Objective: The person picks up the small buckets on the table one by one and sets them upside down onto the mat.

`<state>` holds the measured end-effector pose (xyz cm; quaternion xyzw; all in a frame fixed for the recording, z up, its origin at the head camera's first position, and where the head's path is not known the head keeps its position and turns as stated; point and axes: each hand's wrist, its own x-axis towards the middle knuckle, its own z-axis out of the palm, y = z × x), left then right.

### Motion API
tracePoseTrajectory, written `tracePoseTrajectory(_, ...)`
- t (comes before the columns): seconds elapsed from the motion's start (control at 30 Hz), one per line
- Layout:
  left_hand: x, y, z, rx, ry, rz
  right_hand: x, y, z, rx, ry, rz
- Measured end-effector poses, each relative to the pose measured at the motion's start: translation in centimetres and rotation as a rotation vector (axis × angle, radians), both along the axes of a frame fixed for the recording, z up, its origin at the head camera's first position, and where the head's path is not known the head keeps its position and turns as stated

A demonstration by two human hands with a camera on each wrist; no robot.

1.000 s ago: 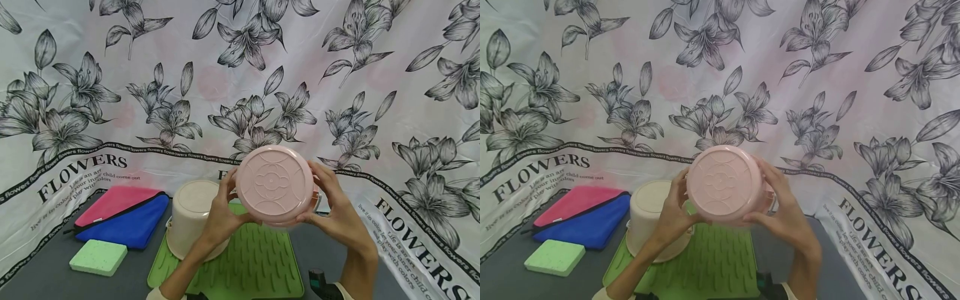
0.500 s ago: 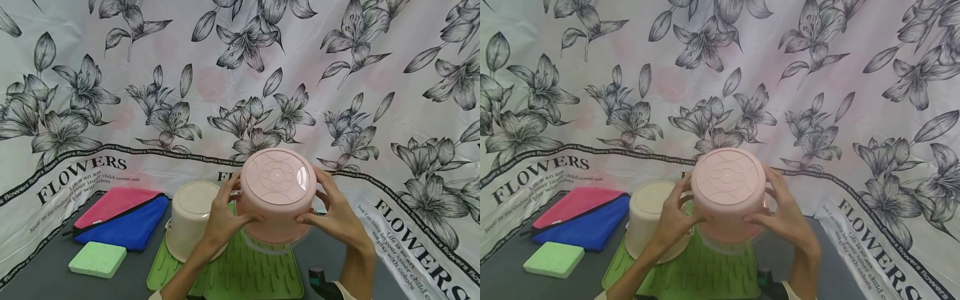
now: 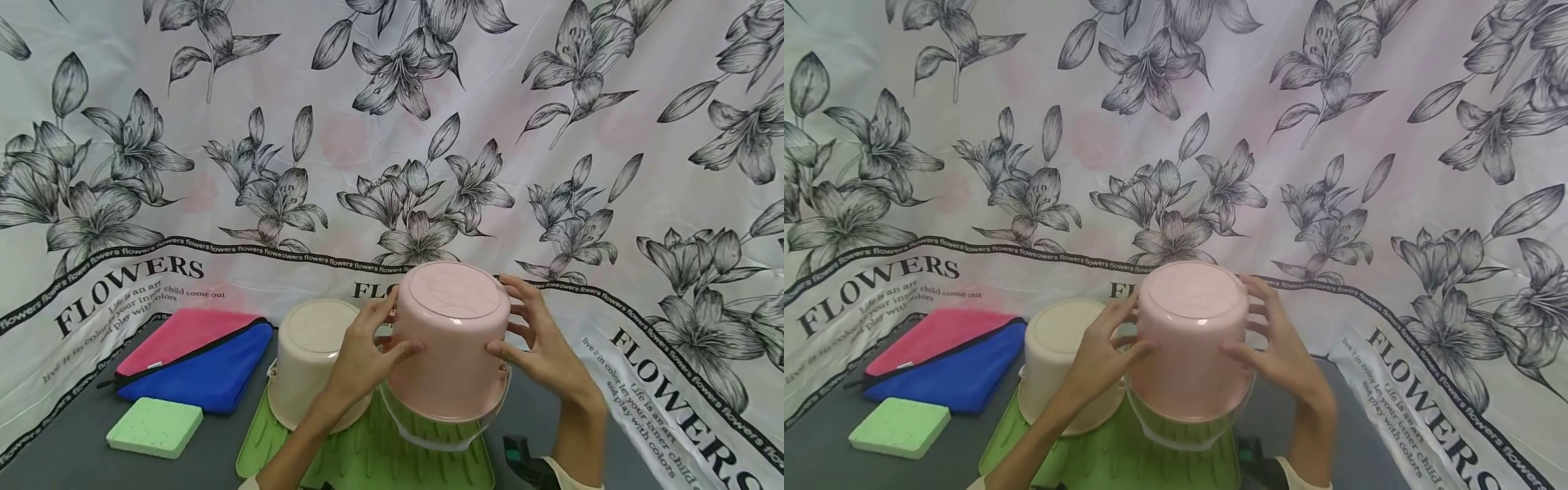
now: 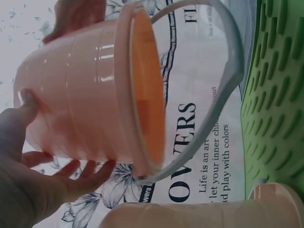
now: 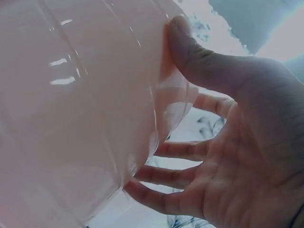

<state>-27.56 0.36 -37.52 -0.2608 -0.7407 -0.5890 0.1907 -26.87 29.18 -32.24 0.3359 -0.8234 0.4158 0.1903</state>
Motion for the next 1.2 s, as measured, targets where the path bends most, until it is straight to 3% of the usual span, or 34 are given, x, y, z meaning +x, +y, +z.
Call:
tracePoseTrajectory(0.13,-0.4,0.1,-0.3,-0.041,-0.114,0.003,-0.7,0.1,-0.4,0.042,-0.088,-0.030)
tracePoseTrajectory(0.3,-1.0,0.3,-1.6,-0.118,-0.202,0.001,-1.7,0.7,-1.5,0.144,-0.175,-0.059)
tracePoseTrajectory(0.53,-1.8,0.7,-2.8,-0.208,-0.284,0.017,-3.0,1.0,-2.7,0.190,-0.296,0.016)
tracePoseTrajectory(0.63,-1.9,1.1,-3.4,-0.286,-0.280,0.003,-3.5,1.0,-3.0,0.210,-0.389,0.054)
tracePoseTrajectory(0.83,-2.2,1.5,-4.3,-0.450,-0.193,0.030,-4.0,1.0,-3.3,0.275,-0.520,0.136)
tracePoseTrajectory(0.97,-2.2,1.6,-4.1,-0.454,-0.190,0.003,-3.6,1.2,-3.5,0.239,-0.556,0.139)
tracePoseTrajectory(1.2,-2.1,2.1,-4.0,-0.484,-0.182,0.021,-3.4,1.4,-3.9,0.199,-0.588,0.120)
